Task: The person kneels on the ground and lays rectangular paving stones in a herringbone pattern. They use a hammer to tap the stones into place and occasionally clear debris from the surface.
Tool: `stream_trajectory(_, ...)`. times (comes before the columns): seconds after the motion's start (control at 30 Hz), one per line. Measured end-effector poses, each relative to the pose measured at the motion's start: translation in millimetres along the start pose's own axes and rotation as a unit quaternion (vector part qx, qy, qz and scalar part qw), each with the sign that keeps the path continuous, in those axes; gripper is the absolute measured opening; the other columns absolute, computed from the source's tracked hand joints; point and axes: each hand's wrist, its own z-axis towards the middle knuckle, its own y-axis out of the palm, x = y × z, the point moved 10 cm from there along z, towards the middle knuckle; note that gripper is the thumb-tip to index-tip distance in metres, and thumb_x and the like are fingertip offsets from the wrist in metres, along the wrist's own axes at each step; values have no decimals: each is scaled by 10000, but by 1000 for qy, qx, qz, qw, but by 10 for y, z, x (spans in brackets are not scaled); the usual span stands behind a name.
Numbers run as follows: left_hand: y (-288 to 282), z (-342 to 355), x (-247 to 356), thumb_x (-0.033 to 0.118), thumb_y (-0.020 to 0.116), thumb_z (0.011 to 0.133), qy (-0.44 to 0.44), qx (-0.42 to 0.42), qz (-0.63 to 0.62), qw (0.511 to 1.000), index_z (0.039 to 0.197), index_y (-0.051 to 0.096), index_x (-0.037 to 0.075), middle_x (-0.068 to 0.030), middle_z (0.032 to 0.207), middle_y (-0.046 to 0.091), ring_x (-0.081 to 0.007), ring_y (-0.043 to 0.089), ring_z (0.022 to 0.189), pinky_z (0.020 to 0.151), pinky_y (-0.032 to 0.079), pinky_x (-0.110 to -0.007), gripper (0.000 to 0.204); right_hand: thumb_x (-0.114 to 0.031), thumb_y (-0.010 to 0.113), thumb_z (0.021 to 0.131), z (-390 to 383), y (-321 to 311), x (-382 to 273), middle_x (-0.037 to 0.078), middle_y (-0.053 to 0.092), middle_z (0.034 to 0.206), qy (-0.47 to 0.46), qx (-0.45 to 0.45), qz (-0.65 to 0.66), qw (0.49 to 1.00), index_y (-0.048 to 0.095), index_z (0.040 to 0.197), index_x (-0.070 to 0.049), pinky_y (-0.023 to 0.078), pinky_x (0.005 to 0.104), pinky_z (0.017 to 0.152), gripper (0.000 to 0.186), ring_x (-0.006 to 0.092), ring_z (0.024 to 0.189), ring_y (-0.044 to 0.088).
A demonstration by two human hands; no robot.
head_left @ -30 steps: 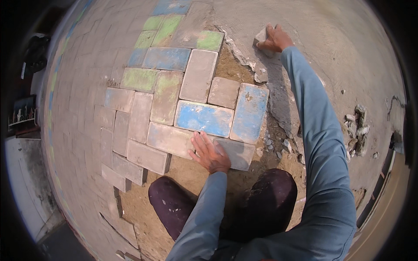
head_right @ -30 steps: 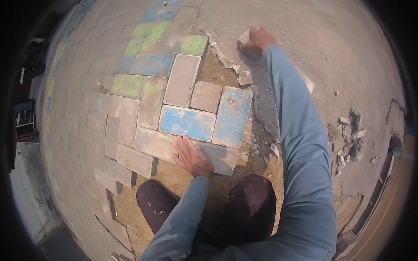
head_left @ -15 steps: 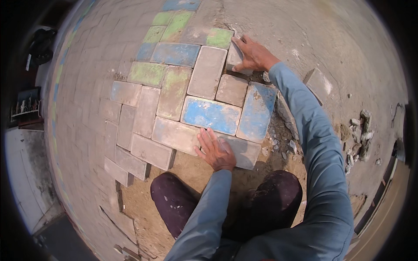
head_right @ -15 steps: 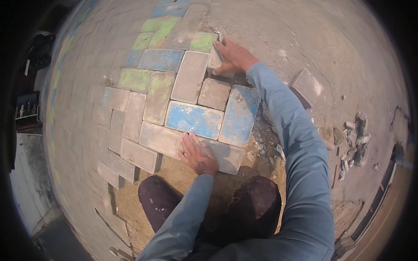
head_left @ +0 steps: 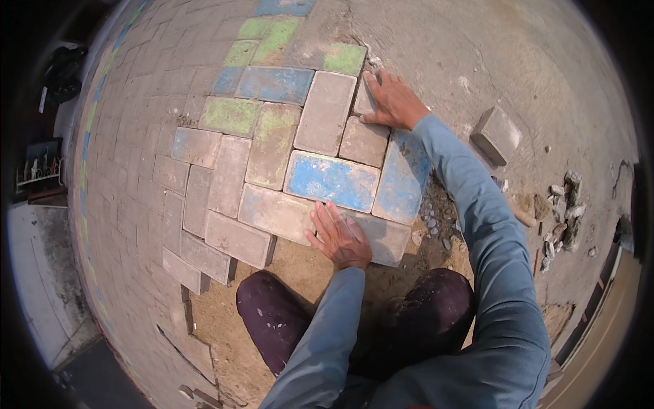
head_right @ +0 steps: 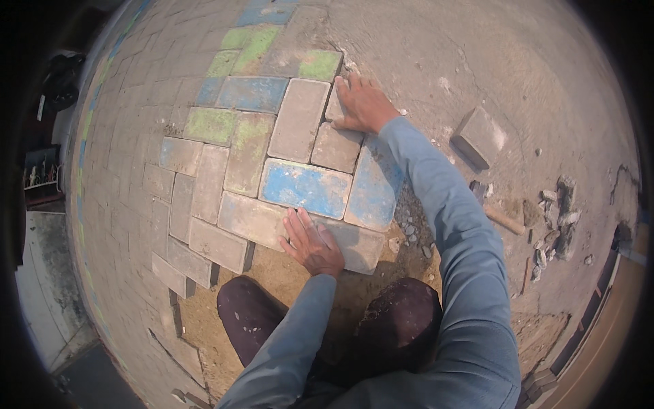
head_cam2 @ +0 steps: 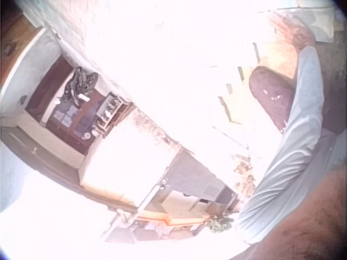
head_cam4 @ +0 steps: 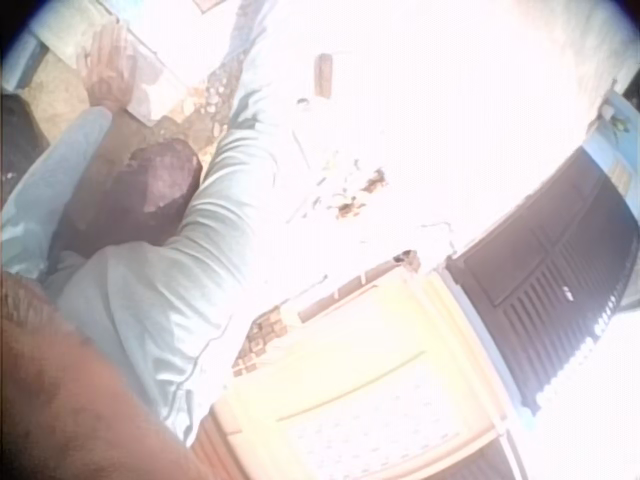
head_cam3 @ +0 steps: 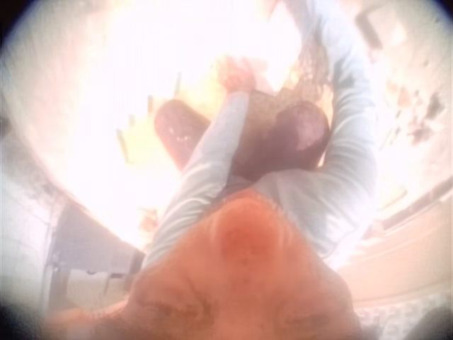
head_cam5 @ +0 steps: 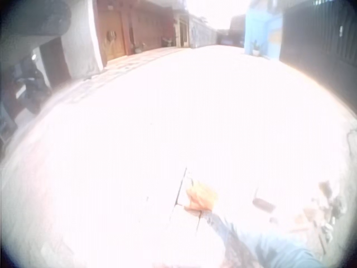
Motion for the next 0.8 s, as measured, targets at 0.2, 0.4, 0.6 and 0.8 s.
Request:
stream_trajectory(0.2, 25, -12, -10, 226, 478, 1018, -3, 6, 5, 1000, 1603, 297, 33, -204, 1675, 257, -397, 211, 1557, 1211, 101, -648, 642, -616, 780, 807, -13, 137, 45, 352, 397, 1500, 10, -3, 54, 998, 344, 1561, -2, 383, 528, 1158, 1066, 509, 1388, 428)
stream_trajectory(0.4, 59, -14, -20, 283, 416, 1041, -29, -23, 16, 999, 1599, 311, 34, -186, 1687, 233, -373, 181, 1569, 1226, 72, -635, 620, -697, 652, 881, 46, 142, -52, 293, 371, 1549, 20, -116, -27, 993, 330, 1588, -53, 328, 513, 1214, 1009, 486, 1453, 361)
stream_trajectory(0.6, 27, -21, -6, 275, 401, 1042, -23, -9, 14, 1000, 1607, 297, 42, -177, 1690, 230, -371, 178, 1570, 1228, 68, -633, 620, -454, 547, 1046, -1035, -1029, 311, 149, 583, 1326, 92, 140, 113, 979, 557, 1417, -72, 482, 485, 1024, 533, 376, 1198, 586)
stream_trajectory(0.8, 78, -28, -40, 271, 415, 1041, -25, -15, 23, 999, 1611, 289, 52, -171, 1692, 231, -363, 181, 1571, 1229, 79, -631, 623, -266, 680, 980, -3452, -913, 986, 138, 604, 1180, 266, 45, -82, 960, 587, 1321, -56, 495, 467, 886, 410, 357, 1037, 622)
